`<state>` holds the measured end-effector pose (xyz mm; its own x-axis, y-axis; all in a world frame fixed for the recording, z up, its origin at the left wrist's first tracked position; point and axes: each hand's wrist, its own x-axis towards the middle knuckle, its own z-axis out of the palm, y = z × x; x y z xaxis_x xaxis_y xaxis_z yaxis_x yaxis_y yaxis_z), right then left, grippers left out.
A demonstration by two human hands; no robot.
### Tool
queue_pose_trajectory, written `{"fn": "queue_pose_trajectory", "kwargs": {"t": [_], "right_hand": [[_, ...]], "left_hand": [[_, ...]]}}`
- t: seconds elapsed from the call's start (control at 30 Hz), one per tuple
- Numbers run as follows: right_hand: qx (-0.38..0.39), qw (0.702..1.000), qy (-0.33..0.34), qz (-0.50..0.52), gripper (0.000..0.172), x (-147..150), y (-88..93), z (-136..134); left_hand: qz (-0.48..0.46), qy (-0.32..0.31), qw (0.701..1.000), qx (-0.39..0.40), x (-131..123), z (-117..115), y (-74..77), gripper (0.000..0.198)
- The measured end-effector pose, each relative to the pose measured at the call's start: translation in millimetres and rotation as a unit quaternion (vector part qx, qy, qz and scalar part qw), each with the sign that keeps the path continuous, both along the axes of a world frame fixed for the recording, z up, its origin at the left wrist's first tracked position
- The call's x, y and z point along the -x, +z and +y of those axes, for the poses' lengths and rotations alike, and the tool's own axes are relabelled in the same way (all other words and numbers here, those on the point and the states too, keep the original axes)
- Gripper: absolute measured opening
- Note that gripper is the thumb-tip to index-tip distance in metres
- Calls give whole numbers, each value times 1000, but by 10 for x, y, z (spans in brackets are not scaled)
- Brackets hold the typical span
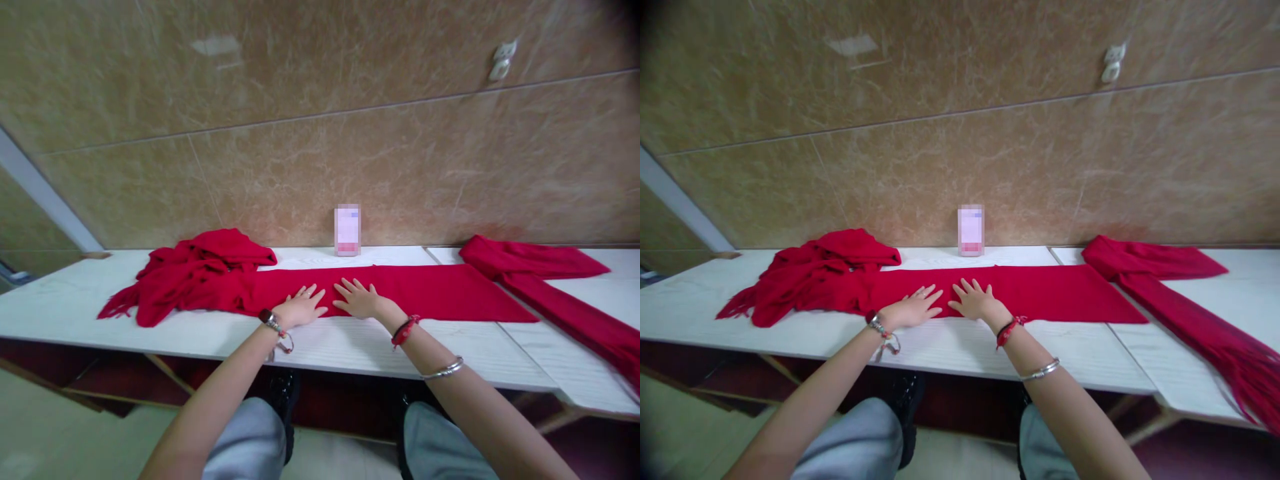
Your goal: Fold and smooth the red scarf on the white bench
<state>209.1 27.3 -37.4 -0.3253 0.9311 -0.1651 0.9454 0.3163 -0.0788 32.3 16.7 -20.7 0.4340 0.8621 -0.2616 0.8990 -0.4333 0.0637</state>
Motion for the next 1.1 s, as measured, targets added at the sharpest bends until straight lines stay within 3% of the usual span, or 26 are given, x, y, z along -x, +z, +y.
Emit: {"fn": "queue_pose_trajectory", "kwargs": {"t": [0.13, 0.3, 0.37, 0.47, 0.63, 0.9, 1.1], "right_hand": [[-8, 999, 30, 12, 52, -61, -80, 1], [-45, 998, 36, 21, 48, -63, -95, -18], [-94, 994, 47, 38, 49, -13, -71, -30], [-142, 976, 133, 100, 51, 77, -8, -69], [-129, 954, 239, 126, 37, 277, 124, -195], [-154, 958, 239, 23, 25, 740, 249, -312], [-172, 958, 230, -14, 24, 806, 222, -330]], "left_hand": [[42, 8, 999, -25, 415, 42, 12, 52], [92, 95, 990, -55, 713, -23, 64, 49], [81, 55, 993, -64, 729, -79, 126, 47], [68, -2, 994, -87, 726, -145, 225, 47], [91, 4, 987, -134, 830, -136, 272, 33], [67, -38, 981, -177, 1071, -103, 293, 21], [26, -114, 972, -202, 1174, -156, 352, 20]]}}
